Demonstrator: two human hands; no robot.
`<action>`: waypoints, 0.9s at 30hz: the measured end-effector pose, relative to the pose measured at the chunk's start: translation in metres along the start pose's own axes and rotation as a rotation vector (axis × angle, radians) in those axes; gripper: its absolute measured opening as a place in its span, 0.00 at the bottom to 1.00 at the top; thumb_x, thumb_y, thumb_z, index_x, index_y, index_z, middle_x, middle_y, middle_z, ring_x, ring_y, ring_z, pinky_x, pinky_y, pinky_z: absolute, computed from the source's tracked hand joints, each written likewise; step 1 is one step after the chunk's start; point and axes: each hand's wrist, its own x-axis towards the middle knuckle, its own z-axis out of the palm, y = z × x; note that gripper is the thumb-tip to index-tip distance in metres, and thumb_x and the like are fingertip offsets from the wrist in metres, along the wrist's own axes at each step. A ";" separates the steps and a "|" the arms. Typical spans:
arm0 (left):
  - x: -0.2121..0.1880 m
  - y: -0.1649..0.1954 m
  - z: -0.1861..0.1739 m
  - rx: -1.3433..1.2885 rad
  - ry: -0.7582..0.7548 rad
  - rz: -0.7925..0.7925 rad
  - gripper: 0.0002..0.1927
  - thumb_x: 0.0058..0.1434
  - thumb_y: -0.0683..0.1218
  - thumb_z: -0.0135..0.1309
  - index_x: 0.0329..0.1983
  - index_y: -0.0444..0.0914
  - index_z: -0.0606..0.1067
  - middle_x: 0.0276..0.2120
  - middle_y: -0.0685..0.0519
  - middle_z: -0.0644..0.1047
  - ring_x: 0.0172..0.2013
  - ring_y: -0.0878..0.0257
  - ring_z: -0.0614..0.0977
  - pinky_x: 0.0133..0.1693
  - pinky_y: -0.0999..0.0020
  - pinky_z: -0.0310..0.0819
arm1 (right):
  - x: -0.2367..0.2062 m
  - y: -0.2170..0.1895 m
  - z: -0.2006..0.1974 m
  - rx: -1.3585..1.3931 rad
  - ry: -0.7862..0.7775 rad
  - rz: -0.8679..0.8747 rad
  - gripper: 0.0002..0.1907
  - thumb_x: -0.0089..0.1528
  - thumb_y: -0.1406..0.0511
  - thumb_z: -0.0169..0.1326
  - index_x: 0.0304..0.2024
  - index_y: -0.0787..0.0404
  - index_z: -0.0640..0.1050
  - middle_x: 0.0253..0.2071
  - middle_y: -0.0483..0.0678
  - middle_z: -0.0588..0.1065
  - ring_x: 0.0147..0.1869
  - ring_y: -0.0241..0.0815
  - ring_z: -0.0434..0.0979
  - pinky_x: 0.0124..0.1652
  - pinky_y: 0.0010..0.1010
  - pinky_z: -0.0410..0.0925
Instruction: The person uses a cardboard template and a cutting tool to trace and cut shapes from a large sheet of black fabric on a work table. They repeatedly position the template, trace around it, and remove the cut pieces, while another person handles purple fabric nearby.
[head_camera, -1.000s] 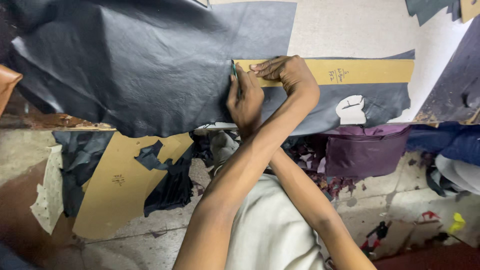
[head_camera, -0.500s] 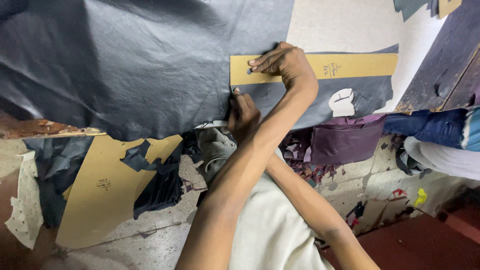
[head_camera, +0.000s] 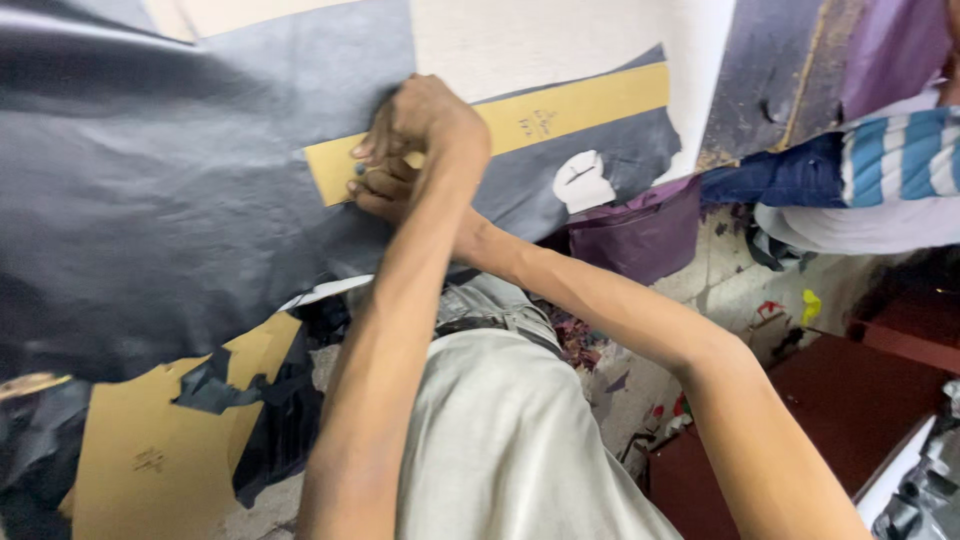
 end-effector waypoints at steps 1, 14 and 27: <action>0.004 0.000 -0.001 -0.024 -0.046 0.041 0.16 0.57 0.35 0.58 0.47 0.21 0.77 0.43 0.21 0.77 0.40 0.38 0.85 0.26 0.66 0.79 | -0.007 0.009 -0.004 0.045 -0.046 0.032 0.19 0.63 0.65 0.54 0.57 0.57 0.76 0.54 0.50 0.72 0.61 0.50 0.69 0.58 0.44 0.68; 0.023 0.002 0.014 0.052 -0.086 -0.005 0.35 0.50 0.65 0.70 0.42 0.28 0.81 0.39 0.33 0.82 0.38 0.42 0.86 0.36 0.55 0.81 | -0.240 0.233 -0.173 -0.327 -0.331 0.127 0.35 0.52 0.71 0.58 0.64 0.57 0.74 0.58 0.44 0.73 0.61 0.48 0.71 0.52 0.34 0.74; -0.044 -0.102 0.094 -0.703 0.955 0.051 0.11 0.67 0.37 0.68 0.35 0.31 0.74 0.37 0.44 0.77 0.35 0.55 0.78 0.39 0.62 0.72 | -0.350 0.266 -0.209 0.134 0.314 0.555 0.15 0.67 0.73 0.59 0.57 0.63 0.81 0.37 0.55 0.72 0.38 0.48 0.73 0.41 0.35 0.67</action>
